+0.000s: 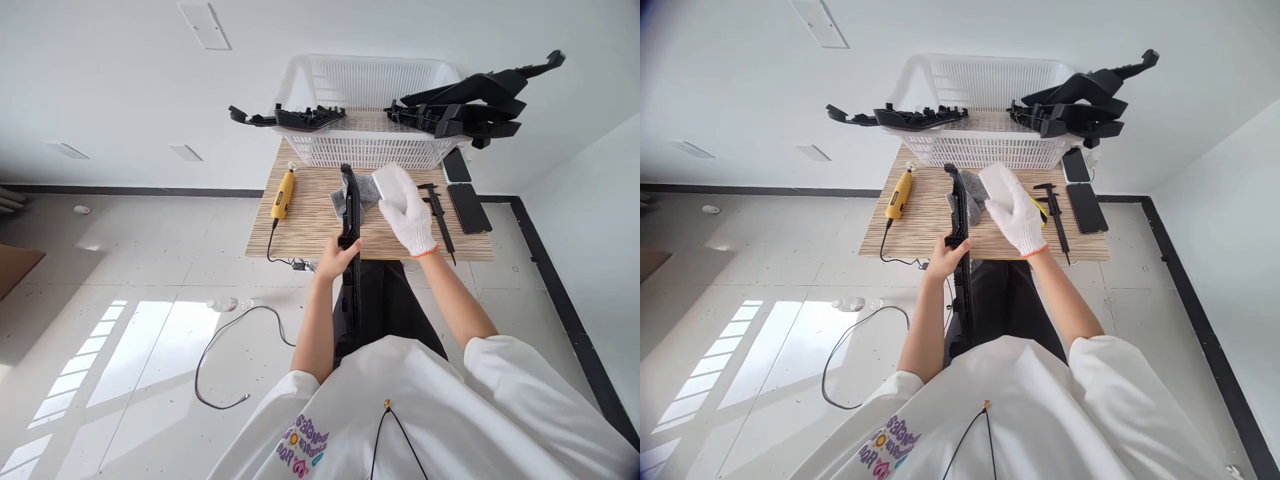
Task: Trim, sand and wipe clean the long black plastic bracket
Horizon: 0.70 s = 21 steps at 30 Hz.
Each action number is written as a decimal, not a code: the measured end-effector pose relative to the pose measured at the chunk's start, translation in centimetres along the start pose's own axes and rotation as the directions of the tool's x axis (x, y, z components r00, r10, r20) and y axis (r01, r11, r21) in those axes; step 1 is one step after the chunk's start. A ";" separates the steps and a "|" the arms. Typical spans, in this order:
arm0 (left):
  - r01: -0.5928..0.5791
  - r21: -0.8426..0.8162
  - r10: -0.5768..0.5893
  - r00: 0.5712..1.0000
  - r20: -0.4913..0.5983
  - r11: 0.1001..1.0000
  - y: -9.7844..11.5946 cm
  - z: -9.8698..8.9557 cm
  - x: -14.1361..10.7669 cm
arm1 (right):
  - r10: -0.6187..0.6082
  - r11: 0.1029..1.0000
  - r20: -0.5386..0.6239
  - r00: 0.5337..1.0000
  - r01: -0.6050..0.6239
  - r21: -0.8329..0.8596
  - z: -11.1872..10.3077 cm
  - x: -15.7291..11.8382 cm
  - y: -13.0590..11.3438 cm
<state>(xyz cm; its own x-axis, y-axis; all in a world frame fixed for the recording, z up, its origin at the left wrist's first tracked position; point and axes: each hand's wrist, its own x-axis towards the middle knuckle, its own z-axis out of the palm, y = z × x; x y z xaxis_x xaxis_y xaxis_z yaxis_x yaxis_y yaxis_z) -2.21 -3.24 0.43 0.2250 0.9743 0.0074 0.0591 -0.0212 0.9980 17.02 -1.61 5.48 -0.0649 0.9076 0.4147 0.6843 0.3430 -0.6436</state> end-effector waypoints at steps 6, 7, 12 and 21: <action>0.029 0.003 -0.029 1.000 -0.002 1.000 0.2 0.1 -0.1 | 0.004 0.997 0.098 0.995 -0.011 0.072 -0.2 -1.3 -0.1; 0.029 0.005 -0.029 1.000 -0.006 1.000 0.2 0.1 -0.1 | 0.031 0.995 0.056 0.998 -0.036 0.091 -0.3 -1.2 0.0; 0.015 0.016 -0.015 1.000 0.004 1.000 0.1 0.1 0.0 | -0.100 0.983 0.291 0.952 0.049 0.176 -1.3 -0.7 0.1; -0.021 0.052 0.021 1.000 0.011 0.998 -0.2 0.3 -0.2 | -0.079 0.991 0.287 0.955 0.044 0.124 -1.3 -2.0 0.3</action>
<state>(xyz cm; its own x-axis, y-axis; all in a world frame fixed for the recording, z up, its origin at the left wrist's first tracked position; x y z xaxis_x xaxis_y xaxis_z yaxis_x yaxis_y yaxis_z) -2.00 -3.46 0.24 0.2372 0.9711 0.0273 0.1050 -0.0536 0.9930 18.29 -3.59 5.29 -0.3243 0.9090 0.2617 0.5855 0.4102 -0.6992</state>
